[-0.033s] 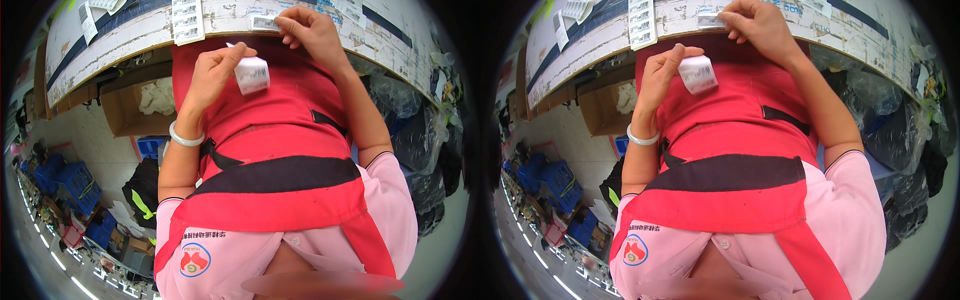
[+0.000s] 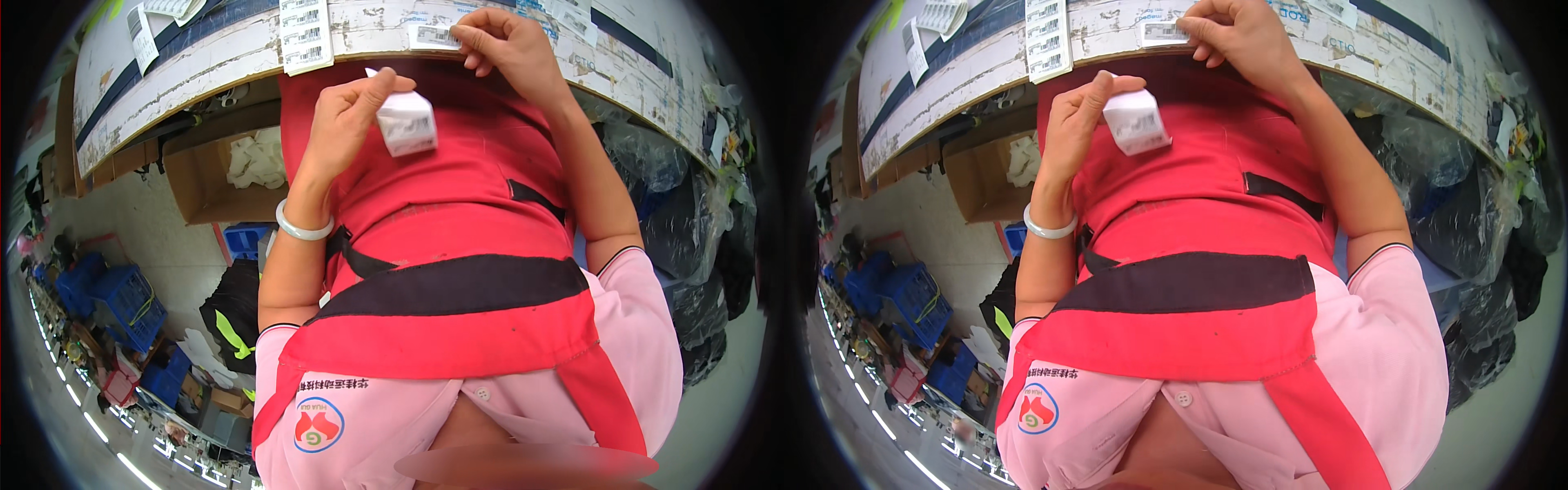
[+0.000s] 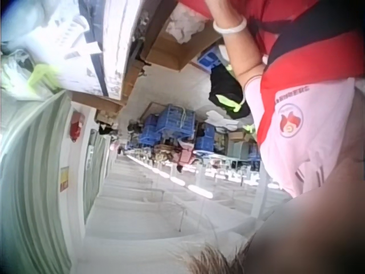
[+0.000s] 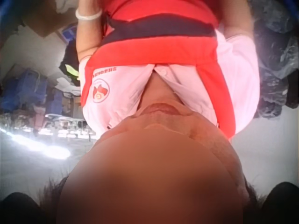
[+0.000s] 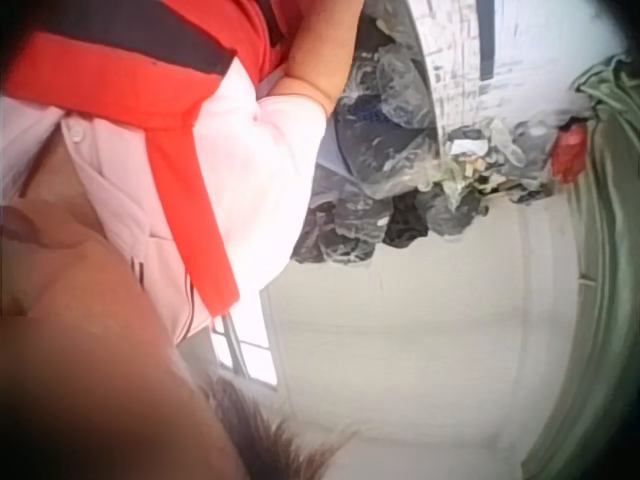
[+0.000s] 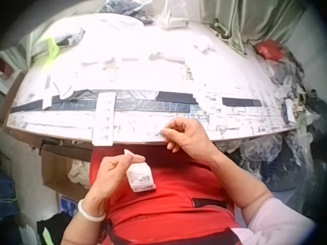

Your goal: The recorder is separating and preparing small adhesive labels from a roll or sheet at a workbench.

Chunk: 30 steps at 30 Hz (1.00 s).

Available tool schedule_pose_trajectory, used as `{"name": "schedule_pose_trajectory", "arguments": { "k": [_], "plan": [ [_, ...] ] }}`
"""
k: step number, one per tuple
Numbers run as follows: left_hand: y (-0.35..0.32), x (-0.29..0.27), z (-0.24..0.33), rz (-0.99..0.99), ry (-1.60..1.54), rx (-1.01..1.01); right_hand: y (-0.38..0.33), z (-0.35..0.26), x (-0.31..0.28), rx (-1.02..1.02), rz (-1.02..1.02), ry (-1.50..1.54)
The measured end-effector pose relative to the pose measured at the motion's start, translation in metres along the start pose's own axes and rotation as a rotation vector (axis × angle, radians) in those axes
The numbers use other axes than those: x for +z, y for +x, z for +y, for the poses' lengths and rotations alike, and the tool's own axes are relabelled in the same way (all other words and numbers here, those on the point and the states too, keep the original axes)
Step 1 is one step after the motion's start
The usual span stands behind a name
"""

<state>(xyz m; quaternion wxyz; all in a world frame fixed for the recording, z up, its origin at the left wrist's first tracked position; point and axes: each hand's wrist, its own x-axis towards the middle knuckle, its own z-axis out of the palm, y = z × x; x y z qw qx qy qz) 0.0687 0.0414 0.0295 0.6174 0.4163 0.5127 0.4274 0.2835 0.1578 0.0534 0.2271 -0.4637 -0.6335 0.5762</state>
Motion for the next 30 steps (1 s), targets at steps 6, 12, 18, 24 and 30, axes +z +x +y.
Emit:
{"name": "schedule_pose_trajectory", "arguments": {
  "k": [6,12,18,24,30],
  "plan": [
    [0.001,-0.002,-0.005,0.101,0.008,0.065,0.01,-0.005,-0.01,0.154,-0.024,0.047],
    [0.001,-0.001,-0.007,0.087,0.01,0.035,0.015,-0.008,-0.01,0.18,-0.05,0.03],
    [0.002,0.0,-0.008,0.088,-0.001,0.052,0.018,-0.004,-0.01,0.174,-0.057,0.035],
    [0.002,0.001,-0.01,0.083,0.012,0.042,0.02,-0.007,-0.009,0.197,-0.051,-0.018],
    [0.001,0.001,-0.012,0.083,0.028,0.043,0.021,-0.007,-0.008,0.201,-0.046,-0.031]
  ]
}}
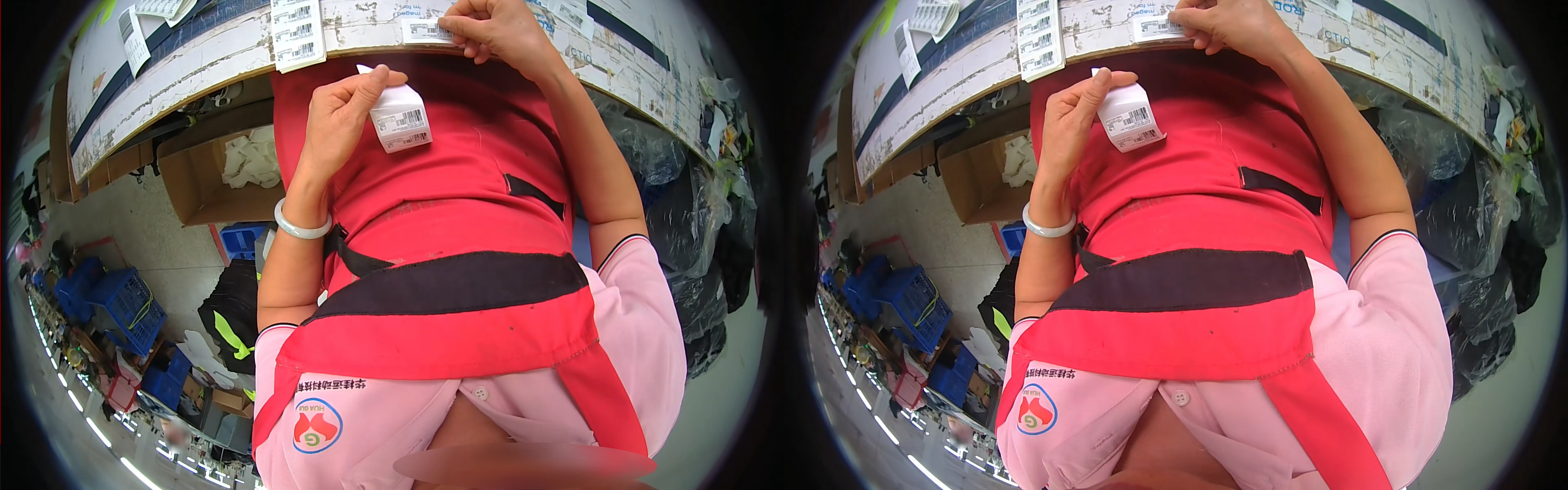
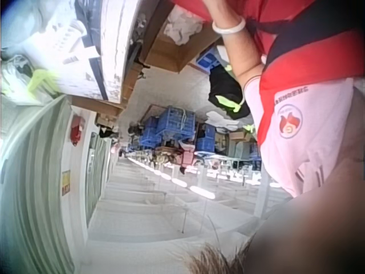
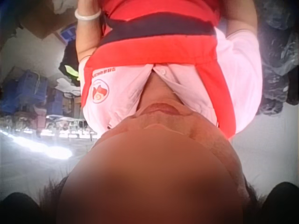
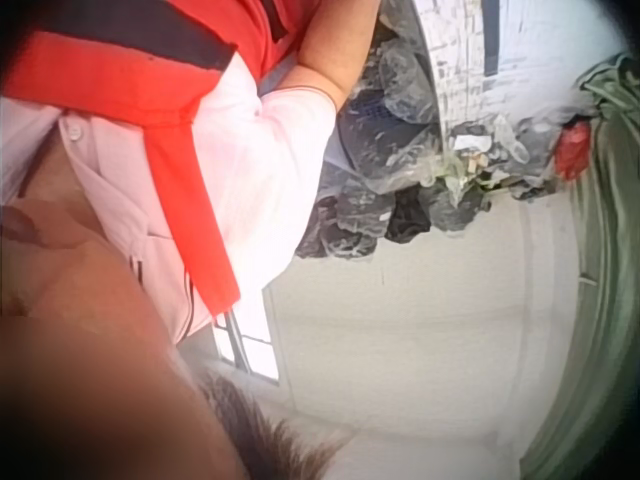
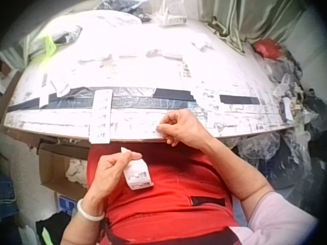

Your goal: The recorder is separating and preparing small adhesive labels from a roll or sheet at a workbench.

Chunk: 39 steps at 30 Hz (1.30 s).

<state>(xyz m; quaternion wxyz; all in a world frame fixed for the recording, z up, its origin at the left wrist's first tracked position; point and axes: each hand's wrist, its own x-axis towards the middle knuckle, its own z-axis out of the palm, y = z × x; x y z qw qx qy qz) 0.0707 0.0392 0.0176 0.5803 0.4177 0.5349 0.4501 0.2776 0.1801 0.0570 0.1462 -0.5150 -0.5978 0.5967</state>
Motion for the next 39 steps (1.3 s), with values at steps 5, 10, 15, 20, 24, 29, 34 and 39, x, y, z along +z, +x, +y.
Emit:
{"name": "schedule_pose_trajectory", "arguments": {
  "k": [5,10,15,20,24,29,34,39],
  "plan": [
    [0.0,0.001,0.0,-0.002,-0.021,-0.01,0.001,0.0,0.001,-0.005,0.009,-0.011],
    [0.001,0.002,-0.001,0.0,-0.016,-0.003,-0.002,-0.001,0.005,-0.054,0.04,-0.067],
    [0.001,0.004,0.006,-0.005,-0.032,0.018,-0.008,0.004,-0.002,-0.085,0.017,0.021],
    [-0.011,0.002,0.016,-0.014,-0.205,-0.107,-0.021,0.014,-0.037,-0.177,0.121,0.203],
    [-0.011,-0.001,0.011,-0.004,-0.164,-0.103,-0.021,0.036,-0.115,-0.169,0.528,-0.13],
    [-0.007,0.0,0.01,-0.008,-0.258,-0.108,-0.01,0.078,-0.142,-0.111,0.701,-0.413],
    [-0.004,0.006,0.011,0.009,-0.182,-0.027,-0.03,0.046,-0.083,-0.274,0.679,-0.596],
    [-0.003,0.008,0.013,0.016,-0.191,0.007,-0.061,0.016,0.029,-0.183,-0.21,0.031]
  ]
}}
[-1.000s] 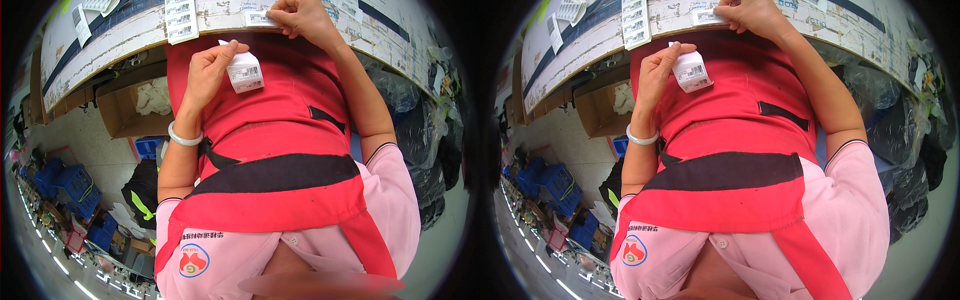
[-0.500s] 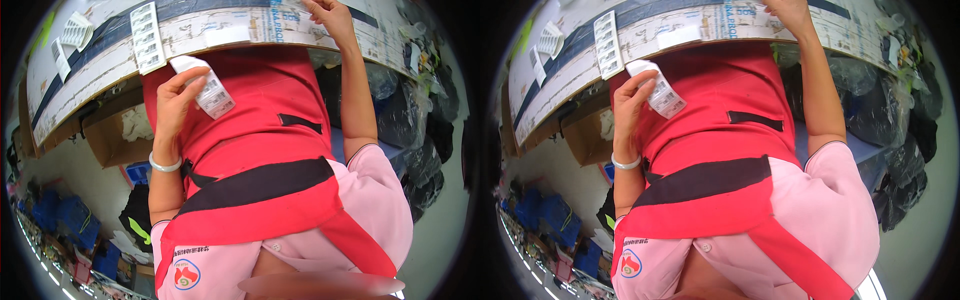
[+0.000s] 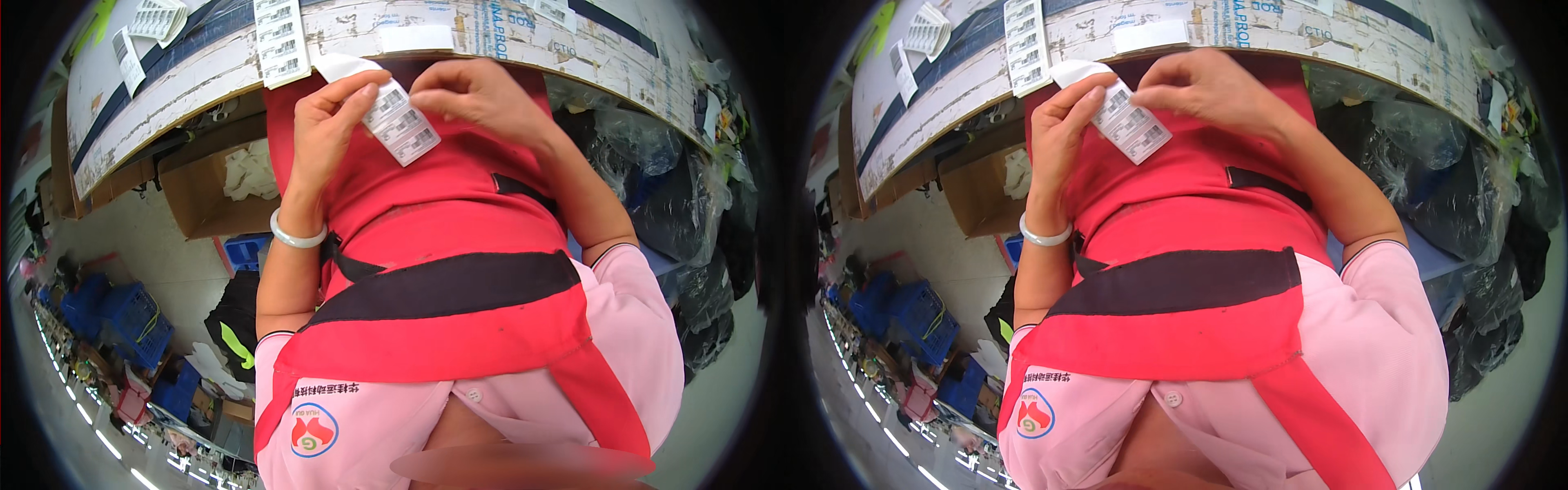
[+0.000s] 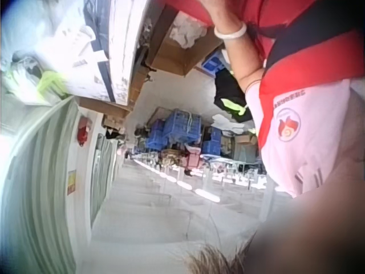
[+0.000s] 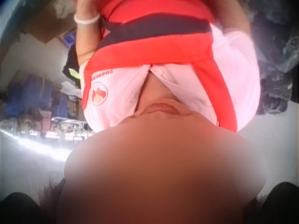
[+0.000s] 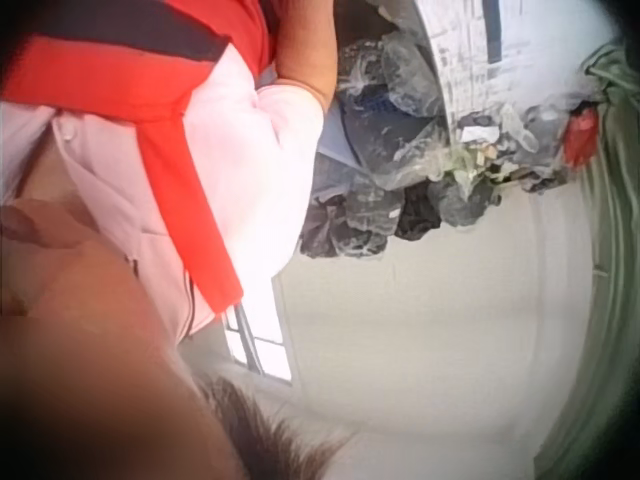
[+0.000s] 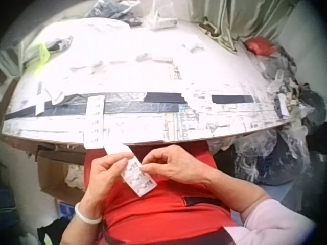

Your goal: The recorder is separating and preparing small adhesive labels from a roll or sheet at a workbench.

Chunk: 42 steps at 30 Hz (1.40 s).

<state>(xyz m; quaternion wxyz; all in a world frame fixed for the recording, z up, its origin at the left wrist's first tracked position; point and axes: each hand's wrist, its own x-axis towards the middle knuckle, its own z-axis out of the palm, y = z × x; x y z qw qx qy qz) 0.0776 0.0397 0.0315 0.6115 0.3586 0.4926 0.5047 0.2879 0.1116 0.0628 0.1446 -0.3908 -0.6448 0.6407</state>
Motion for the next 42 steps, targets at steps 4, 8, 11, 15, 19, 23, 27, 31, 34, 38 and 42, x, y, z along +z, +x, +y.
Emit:
{"name": "schedule_pose_trajectory", "arguments": {
  "k": [4,8,11,15,19,23,27,31,34,38,42],
  "plan": [
    [-0.002,-0.001,0.004,-0.071,0.026,0.004,0.008,0.007,0.012,0.12,-0.074,0.168],
    [-0.007,-0.005,0.007,-0.088,0.156,-0.076,0.009,0.008,0.017,0.079,-0.031,0.212],
    [-0.006,-0.005,0.009,-0.112,0.189,-0.094,0.01,0.011,0.02,-0.003,0.04,0.271],
    [-0.006,-0.002,0.006,-0.15,0.11,-0.152,0.014,0.018,0.015,-0.342,0.176,-0.139],
    [0.001,-0.013,-0.008,-0.198,0.023,-0.115,0.014,0.003,0.004,-0.093,0.147,0.05],
    [0.003,-0.009,-0.009,-0.125,0.155,0.023,0.034,0.012,-0.034,0.003,0.272,-0.039],
    [0.006,-0.014,-0.016,-0.064,0.221,0.034,0.042,-0.001,-0.04,0.083,0.292,0.095],
    [0.006,-0.011,-0.018,-0.063,0.216,0.034,0.046,0.001,-0.037,0.091,0.277,0.087],
    [0.005,-0.011,-0.018,-0.069,0.204,0.001,0.048,0.004,-0.036,0.097,0.258,0.105],
    [0.005,-0.011,-0.018,-0.067,0.215,0.014,0.049,0.004,-0.035,0.09,0.262,0.081],
    [0.005,-0.01,-0.018,-0.067,0.205,0.01,0.049,0.003,-0.035,0.1,0.264,0.065]
  ]
}}
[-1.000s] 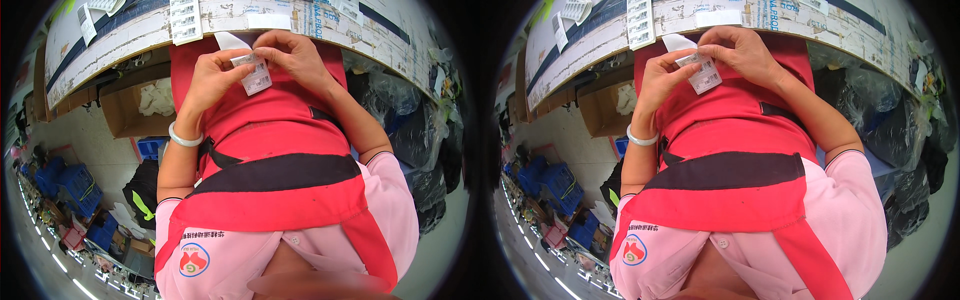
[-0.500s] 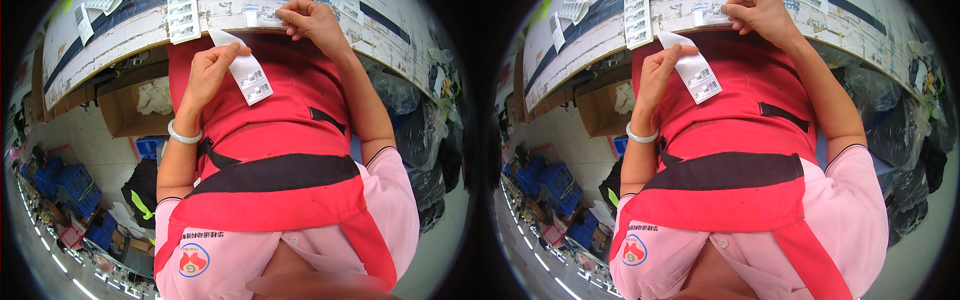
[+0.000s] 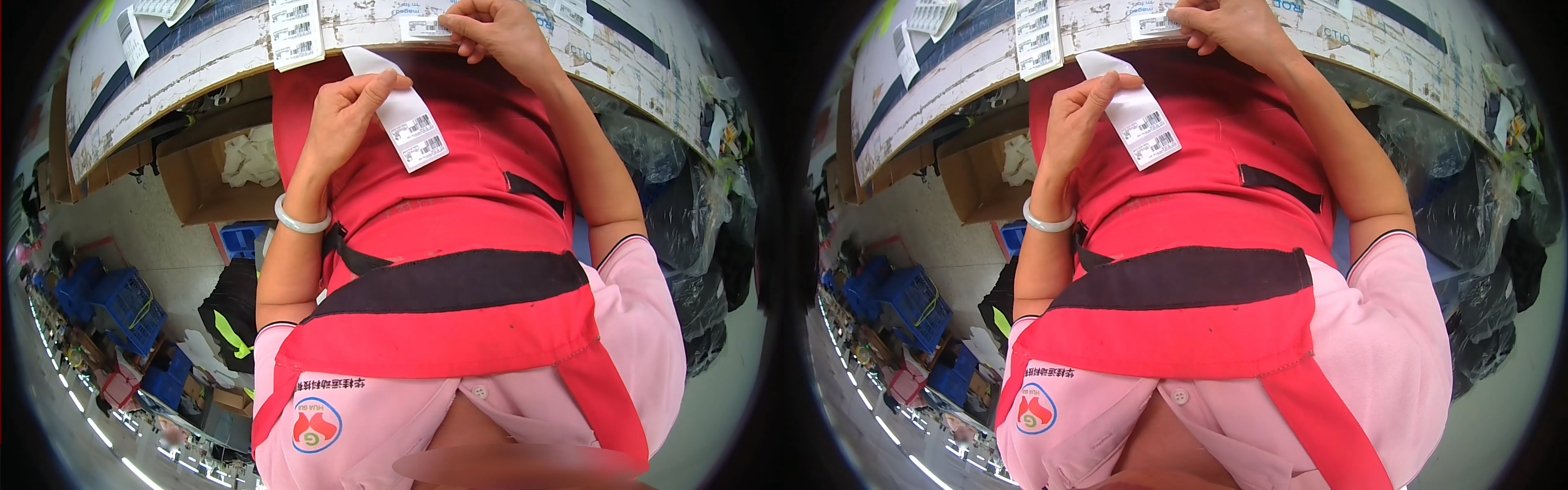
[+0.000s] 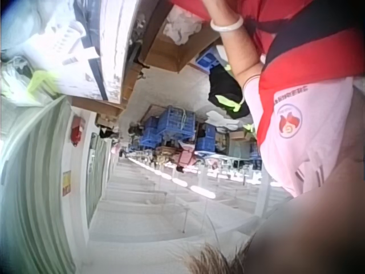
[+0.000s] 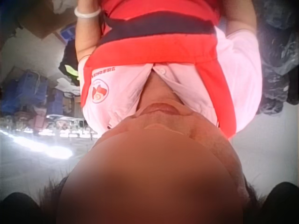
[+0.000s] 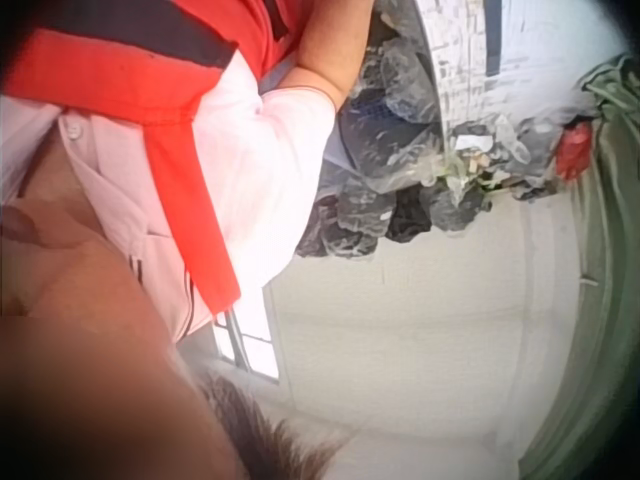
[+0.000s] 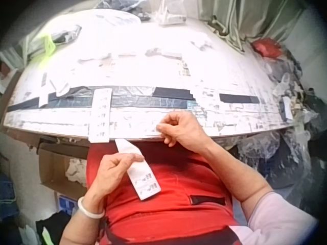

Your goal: The recorder is separating and preparing small adhesive labels from a roll or sheet at a workbench.

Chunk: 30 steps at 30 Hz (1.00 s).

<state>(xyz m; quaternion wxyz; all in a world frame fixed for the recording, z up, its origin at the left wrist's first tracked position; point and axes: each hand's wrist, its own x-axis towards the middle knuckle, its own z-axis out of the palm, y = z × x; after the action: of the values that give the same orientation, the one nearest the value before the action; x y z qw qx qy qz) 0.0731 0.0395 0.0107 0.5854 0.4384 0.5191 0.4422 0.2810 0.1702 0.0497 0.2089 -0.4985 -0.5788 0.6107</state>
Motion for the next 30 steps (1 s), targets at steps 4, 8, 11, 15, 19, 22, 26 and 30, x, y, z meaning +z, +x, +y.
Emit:
{"name": "schedule_pose_trajectory", "arguments": {
  "k": [4,8,11,15,19,22,26,30],
  "plan": [
    [-0.001,0.001,0.001,0.007,0.007,0.0,0.0,-0.002,0.001,0.0,0.006,-0.026],
    [0.0,0.0,0.0,-0.012,-0.002,-0.016,0.001,-0.003,0.002,0.011,0.004,-0.036],
    [0.0,0.0,-0.001,-0.011,-0.003,-0.016,0.001,-0.004,0.004,0.001,0.01,-0.068],
    [0.001,0.001,-0.002,-0.017,-0.021,-0.02,0.0,-0.007,0.007,-0.032,0.017,-0.169],
    [0.001,0.002,-0.001,-0.023,-0.012,-0.024,-0.002,-0.007,0.002,-0.04,0.022,-0.144],
    [-0.001,0.002,0.0,-0.004,-0.043,-0.03,-0.006,-0.001,-0.015,-0.068,-0.029,0.026],
    [-0.012,0.006,0.015,-0.005,-0.118,-0.059,-0.008,0.016,-0.066,-0.17,0.216,0.133],
    [-0.013,0.001,0.015,-0.073,-0.107,-0.12,-0.016,0.021,-0.12,-0.092,0.522,-0.21]
  ]
}}
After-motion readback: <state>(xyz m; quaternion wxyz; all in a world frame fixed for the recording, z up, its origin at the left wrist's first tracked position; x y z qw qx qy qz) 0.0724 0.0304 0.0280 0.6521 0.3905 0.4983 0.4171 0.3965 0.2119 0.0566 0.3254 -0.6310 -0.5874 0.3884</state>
